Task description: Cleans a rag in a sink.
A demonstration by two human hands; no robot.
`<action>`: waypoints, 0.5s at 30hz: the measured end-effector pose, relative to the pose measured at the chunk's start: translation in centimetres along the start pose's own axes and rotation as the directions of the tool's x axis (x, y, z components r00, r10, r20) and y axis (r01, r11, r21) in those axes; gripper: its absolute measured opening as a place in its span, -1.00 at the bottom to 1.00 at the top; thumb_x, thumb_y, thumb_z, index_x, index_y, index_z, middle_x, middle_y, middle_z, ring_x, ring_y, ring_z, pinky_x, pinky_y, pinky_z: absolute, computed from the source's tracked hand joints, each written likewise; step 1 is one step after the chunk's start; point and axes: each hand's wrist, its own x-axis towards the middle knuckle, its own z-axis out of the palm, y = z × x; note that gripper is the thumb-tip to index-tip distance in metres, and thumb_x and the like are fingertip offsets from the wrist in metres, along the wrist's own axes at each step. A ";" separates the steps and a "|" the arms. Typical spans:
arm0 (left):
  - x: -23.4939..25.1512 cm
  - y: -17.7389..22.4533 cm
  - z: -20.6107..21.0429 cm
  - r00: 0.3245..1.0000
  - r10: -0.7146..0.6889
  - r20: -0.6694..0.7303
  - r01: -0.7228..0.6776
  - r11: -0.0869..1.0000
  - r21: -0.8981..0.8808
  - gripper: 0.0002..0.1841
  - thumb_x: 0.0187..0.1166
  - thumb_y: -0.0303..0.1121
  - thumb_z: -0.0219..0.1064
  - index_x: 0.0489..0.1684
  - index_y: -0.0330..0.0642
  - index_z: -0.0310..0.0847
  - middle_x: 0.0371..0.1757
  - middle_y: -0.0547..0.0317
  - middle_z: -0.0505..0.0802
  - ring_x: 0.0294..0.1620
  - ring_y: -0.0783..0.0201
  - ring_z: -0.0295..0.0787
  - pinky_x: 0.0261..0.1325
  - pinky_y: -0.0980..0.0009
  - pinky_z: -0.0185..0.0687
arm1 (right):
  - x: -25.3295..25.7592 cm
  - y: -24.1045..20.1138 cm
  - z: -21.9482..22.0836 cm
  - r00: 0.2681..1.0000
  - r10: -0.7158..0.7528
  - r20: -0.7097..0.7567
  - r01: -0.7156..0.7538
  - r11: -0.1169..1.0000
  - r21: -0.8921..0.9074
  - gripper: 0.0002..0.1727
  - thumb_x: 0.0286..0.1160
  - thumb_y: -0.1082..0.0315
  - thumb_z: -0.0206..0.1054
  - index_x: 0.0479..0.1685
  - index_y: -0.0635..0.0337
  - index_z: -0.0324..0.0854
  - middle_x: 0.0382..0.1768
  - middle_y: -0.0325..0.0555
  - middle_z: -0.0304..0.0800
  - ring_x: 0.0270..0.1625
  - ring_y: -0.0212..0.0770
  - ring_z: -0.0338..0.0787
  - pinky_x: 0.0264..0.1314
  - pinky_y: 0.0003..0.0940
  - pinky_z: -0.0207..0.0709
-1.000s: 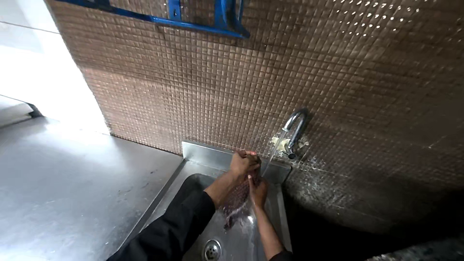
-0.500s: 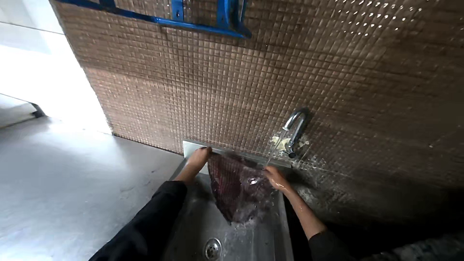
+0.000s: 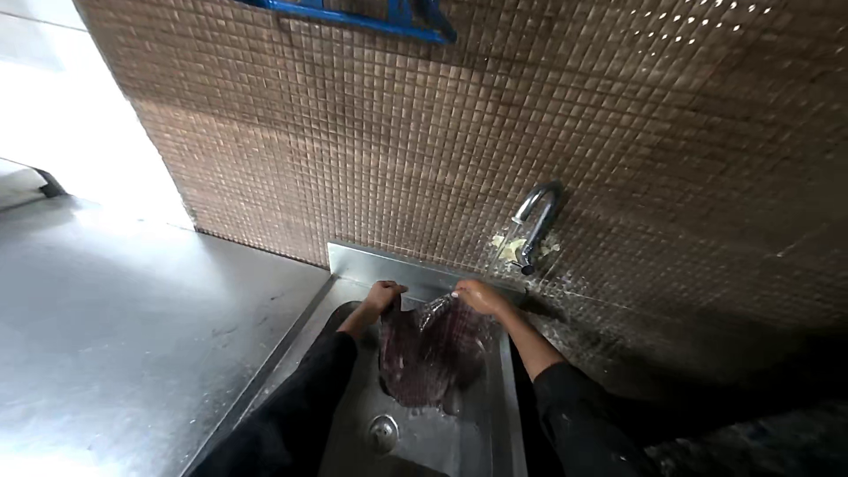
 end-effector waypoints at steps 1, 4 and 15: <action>0.4 -0.1 1.3 1.000 -0.027 0.016 0.025 0.997 0.073 -0.68 0.73 -0.25 0.29 -0.12 -0.45 0.66 -0.22 -0.14 0.73 -0.22 0.11 0.61 -0.01 0.08 0.56 | 0.1 -0.3 -0.2 0.999 0.029 -0.024 -0.028 0.999 0.033 -0.64 0.83 0.26 0.13 0.09 0.42 0.69 0.03 0.36 0.78 0.13 0.26 0.77 0.28 0.26 0.52; 0.4 1.3 6.1 0.992 -0.120 0.028 0.120 0.993 0.007 -0.65 0.70 -0.29 0.33 0.06 -0.52 0.62 0.02 -0.28 0.76 0.01 -0.01 0.68 0.18 0.02 0.58 | 0.1 -1.3 -0.9 0.970 0.218 -0.110 -0.184 0.949 0.257 -0.59 0.81 0.25 0.16 0.25 0.50 0.65 0.29 0.44 0.67 0.40 0.30 0.65 0.54 0.19 0.39; -2.2 6.5 16.9 0.989 -0.119 -0.092 0.033 0.767 -0.641 -0.72 0.83 -0.43 0.08 0.36 -0.39 0.43 0.00 -0.19 0.72 -0.10 0.06 0.64 0.02 0.09 0.60 | -0.5 -1.2 4.5 0.788 0.542 -0.291 -0.096 0.576 0.811 -0.70 0.72 0.38 0.26 0.11 0.52 0.67 0.12 0.39 0.73 0.19 0.18 0.70 0.35 0.13 0.47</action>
